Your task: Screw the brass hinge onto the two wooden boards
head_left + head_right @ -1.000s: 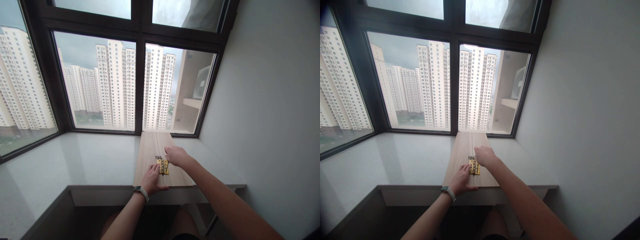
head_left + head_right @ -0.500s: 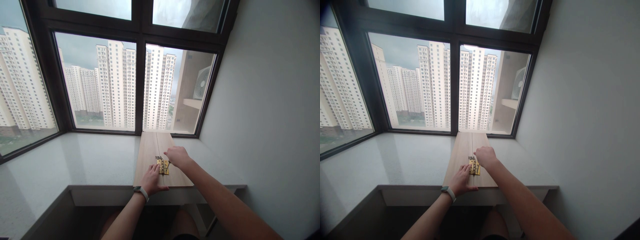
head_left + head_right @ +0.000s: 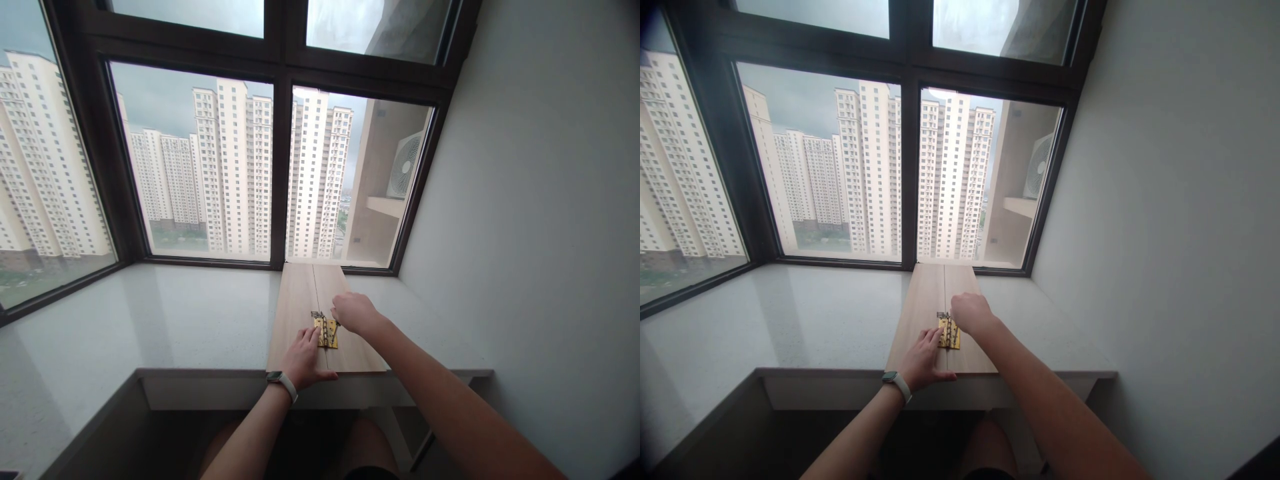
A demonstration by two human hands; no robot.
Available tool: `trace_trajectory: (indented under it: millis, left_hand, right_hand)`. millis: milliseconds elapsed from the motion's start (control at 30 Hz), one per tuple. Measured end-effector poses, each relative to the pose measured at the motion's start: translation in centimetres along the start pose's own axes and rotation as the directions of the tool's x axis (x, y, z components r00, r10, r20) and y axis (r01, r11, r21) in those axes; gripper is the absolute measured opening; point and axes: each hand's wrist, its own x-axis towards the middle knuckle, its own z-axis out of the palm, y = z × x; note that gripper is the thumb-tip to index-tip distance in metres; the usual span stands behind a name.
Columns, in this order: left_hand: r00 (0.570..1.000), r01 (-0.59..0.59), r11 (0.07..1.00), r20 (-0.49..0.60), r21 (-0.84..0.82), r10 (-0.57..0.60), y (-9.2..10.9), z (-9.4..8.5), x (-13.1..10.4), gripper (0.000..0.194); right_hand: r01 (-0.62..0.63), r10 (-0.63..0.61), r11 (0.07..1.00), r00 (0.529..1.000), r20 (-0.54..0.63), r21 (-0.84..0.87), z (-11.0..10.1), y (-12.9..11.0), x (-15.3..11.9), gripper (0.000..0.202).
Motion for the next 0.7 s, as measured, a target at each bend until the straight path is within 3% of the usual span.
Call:
trace_trajectory:
  millis: [267,500,700]
  left_hand:
    - [1.000,-0.010,1.000,-0.009,0.010,0.010,-0.27,0.14,-0.06,0.119]
    - [1.000,-0.014,1.000,-0.010,0.013,0.014,-0.24,0.18,0.01,0.124]
    - [1.000,-0.016,0.999,-0.011,0.027,0.017,-0.31,0.40,0.09,0.122]
  right_hand:
    - [0.042,-0.047,0.996,0.996,0.074,0.073,0.38,0.61,0.47,0.032]
    - [-0.077,0.077,0.997,0.997,0.015,-0.001,0.05,0.10,0.37,0.058]
    - [-0.119,0.119,0.992,0.993,-0.014,-0.035,-0.08,-0.32,0.33,0.049]
